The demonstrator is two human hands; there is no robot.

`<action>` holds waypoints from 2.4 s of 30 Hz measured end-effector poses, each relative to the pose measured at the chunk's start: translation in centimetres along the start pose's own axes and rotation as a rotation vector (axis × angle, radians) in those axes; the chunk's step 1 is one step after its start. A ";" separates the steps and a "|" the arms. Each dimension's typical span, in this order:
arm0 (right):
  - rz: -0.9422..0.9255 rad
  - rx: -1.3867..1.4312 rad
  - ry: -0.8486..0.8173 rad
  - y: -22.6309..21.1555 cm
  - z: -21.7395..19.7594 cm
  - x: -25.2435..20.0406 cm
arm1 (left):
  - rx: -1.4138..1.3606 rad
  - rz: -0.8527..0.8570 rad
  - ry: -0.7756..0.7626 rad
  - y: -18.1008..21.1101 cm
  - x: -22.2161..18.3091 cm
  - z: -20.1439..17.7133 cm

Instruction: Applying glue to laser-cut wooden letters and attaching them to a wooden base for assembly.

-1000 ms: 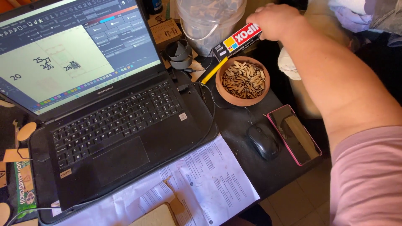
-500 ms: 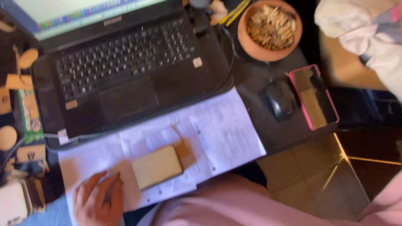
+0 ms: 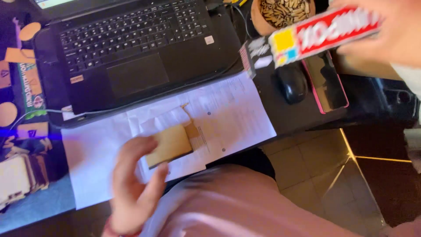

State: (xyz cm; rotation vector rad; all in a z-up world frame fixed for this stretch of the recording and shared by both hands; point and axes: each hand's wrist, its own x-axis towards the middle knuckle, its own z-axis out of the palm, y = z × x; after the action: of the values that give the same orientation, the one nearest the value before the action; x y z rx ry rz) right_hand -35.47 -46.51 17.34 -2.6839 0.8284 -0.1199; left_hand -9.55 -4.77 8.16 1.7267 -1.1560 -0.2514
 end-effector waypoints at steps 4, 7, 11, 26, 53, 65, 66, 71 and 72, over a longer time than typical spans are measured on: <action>-0.455 -0.462 0.140 -6.4 0.3 -1.9 | -0.713 -0.430 -0.245 2.7 3.9 5.9; -0.570 -0.543 0.178 -9.0 0.3 -3.1 | -1.040 -0.535 -0.321 2.8 4.9 8.7; -0.621 -0.535 0.164 -10.8 -2.1 -4.9 | -1.236 -0.457 -0.290 2.1 3.4 10.5; -0.496 0.408 0.003 -13.0 -2.2 -7.7 | -1.488 -0.923 -0.493 2.5 0.4 12.3; -0.142 0.368 0.340 -12.1 0.4 -10.0 | -1.017 -0.299 -0.095 2.1 -2.3 15.3; -0.537 0.430 0.628 -13.2 3.0 -9.0 | -1.080 -0.297 -0.036 1.8 -2.5 16.4; -0.610 0.469 0.688 -13.9 4.1 -9.3 | -1.074 -0.275 -0.030 1.7 -2.6 16.4; -0.525 1.248 0.448 -13.7 18.4 -10.9 | -1.131 -0.252 -0.049 1.2 -2.3 17.4; -0.463 1.320 0.229 -12.4 22.1 -11.3 | -1.119 -0.202 -0.083 1.4 -2.1 17.2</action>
State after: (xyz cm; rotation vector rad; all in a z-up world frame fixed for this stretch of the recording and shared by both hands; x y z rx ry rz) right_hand -34.37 -24.21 0.78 -1.5244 0.0282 -0.7755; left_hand -22.26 -13.77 0.42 0.8194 -0.6479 -0.9029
